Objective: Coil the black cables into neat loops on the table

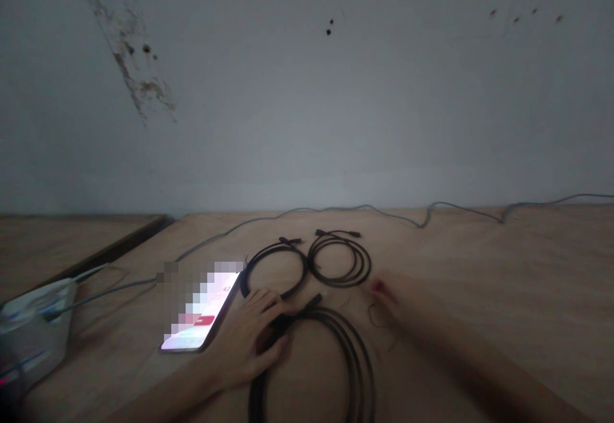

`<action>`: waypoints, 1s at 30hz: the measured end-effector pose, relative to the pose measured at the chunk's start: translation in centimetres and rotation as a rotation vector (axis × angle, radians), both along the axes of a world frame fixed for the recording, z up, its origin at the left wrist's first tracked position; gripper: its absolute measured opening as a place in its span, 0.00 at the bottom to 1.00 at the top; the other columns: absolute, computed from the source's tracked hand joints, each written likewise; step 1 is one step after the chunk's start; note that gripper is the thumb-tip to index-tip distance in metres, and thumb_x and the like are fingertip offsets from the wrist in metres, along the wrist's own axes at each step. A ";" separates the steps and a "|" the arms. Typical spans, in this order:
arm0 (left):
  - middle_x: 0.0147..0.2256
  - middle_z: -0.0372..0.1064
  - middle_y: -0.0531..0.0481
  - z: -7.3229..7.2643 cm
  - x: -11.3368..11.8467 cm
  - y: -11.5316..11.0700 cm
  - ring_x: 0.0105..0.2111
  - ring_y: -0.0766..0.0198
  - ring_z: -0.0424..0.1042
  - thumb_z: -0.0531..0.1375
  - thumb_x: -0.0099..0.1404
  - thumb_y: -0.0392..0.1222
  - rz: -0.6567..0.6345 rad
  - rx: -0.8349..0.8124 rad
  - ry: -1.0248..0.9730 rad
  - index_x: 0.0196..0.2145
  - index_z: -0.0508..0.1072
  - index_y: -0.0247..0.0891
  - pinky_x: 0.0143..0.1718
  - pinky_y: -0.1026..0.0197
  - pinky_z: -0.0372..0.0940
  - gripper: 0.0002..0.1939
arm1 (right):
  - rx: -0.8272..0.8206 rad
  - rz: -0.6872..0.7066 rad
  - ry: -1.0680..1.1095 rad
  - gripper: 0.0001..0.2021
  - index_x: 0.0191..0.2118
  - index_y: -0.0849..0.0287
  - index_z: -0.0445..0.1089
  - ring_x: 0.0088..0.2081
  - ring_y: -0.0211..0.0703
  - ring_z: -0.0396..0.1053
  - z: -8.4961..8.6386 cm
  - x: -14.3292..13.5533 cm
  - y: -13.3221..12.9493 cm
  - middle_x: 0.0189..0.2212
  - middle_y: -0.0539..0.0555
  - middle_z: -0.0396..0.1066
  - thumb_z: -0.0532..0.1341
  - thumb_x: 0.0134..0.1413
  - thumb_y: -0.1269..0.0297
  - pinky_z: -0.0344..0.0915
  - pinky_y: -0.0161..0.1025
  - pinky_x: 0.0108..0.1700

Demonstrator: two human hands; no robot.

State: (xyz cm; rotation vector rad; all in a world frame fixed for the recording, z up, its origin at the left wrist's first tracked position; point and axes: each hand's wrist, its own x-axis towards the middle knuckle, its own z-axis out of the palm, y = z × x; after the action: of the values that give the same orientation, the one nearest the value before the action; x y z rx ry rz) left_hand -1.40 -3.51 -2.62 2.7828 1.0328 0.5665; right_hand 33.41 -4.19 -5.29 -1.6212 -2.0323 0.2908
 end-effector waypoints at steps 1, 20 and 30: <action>0.47 0.69 0.44 0.0 0.0 -0.1 0.48 0.48 0.66 0.60 0.63 0.41 0.008 0.008 0.004 0.52 0.72 0.43 0.52 0.45 0.61 0.18 | -0.013 -0.014 -0.013 0.13 0.35 0.56 0.72 0.28 0.43 0.69 0.2 -0.1 -0.1 0.27 0.52 0.73 0.55 0.66 0.57 0.59 0.37 0.30; 0.38 0.74 0.49 0.1 1.6 1.5 0.43 0.52 0.72 0.62 0.64 0.43 0.099 -0.036 -0.117 0.35 0.74 0.41 0.50 0.48 0.63 0.05 | 0.034 -0.067 0.084 0.17 0.41 0.52 0.80 0.39 0.49 0.73 -1.9 -0.2 0.9 0.37 0.56 0.77 0.55 0.66 0.54 0.66 0.44 0.43; 0.34 0.72 0.50 -0.5 1.2 1.7 0.37 0.55 0.70 0.62 0.60 0.39 0.147 -0.009 -0.132 0.32 0.71 0.40 0.41 0.54 0.63 0.03 | 0.055 -0.085 0.025 0.15 0.37 0.57 0.76 0.35 0.48 0.72 -2.6 0.8 1.2 0.35 0.56 0.75 0.53 0.65 0.57 0.65 0.42 0.39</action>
State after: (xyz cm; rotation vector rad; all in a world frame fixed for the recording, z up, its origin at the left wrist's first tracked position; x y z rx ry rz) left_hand -0.16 -1.83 -3.13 2.6352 1.2133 0.7503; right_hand 34.16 -3.02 -7.87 -1.6565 -1.9305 0.2213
